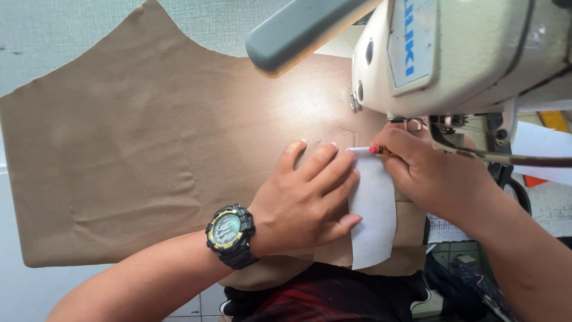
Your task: Preparing fabric by cutting interfacing material, marking the fabric with a pencil, and trimming the pieces at a sewing workstation.
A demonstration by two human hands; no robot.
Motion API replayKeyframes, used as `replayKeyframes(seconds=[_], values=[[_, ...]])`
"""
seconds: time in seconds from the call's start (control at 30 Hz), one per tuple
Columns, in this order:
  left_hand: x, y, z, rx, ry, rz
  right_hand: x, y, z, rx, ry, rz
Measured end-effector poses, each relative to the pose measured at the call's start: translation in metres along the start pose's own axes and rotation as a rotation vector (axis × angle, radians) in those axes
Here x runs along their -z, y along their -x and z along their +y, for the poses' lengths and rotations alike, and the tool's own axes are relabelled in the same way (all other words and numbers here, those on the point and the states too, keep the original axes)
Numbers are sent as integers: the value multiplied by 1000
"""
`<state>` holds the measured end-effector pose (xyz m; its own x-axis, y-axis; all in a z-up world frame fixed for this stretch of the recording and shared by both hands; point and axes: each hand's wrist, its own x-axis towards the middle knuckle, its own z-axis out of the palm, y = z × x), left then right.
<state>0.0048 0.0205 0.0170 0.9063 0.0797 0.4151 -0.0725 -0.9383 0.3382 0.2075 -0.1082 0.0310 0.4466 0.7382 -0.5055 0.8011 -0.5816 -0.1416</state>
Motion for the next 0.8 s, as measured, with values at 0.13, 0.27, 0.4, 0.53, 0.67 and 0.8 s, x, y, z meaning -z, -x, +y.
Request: replayKeyframes(seconds=[0.13,0.27,0.4,0.53,0.67,0.8], values=[[-5,2,1,-36,-124,43,-14,11,8,325,194,414],[-6,3,2,-30,-144,47,-9,14,5,673,131,578],[-7,4,1,-66,-106,31,-9,18,4,730,62,587],[-6,1,1,-39,-51,56,-11,20,7,774,33,555],[-4,-2,-1,-34,-53,44,-15,17,9,784,91,571],[-4,-1,-2,-28,-31,26,-18,15,13,747,-94,473]])
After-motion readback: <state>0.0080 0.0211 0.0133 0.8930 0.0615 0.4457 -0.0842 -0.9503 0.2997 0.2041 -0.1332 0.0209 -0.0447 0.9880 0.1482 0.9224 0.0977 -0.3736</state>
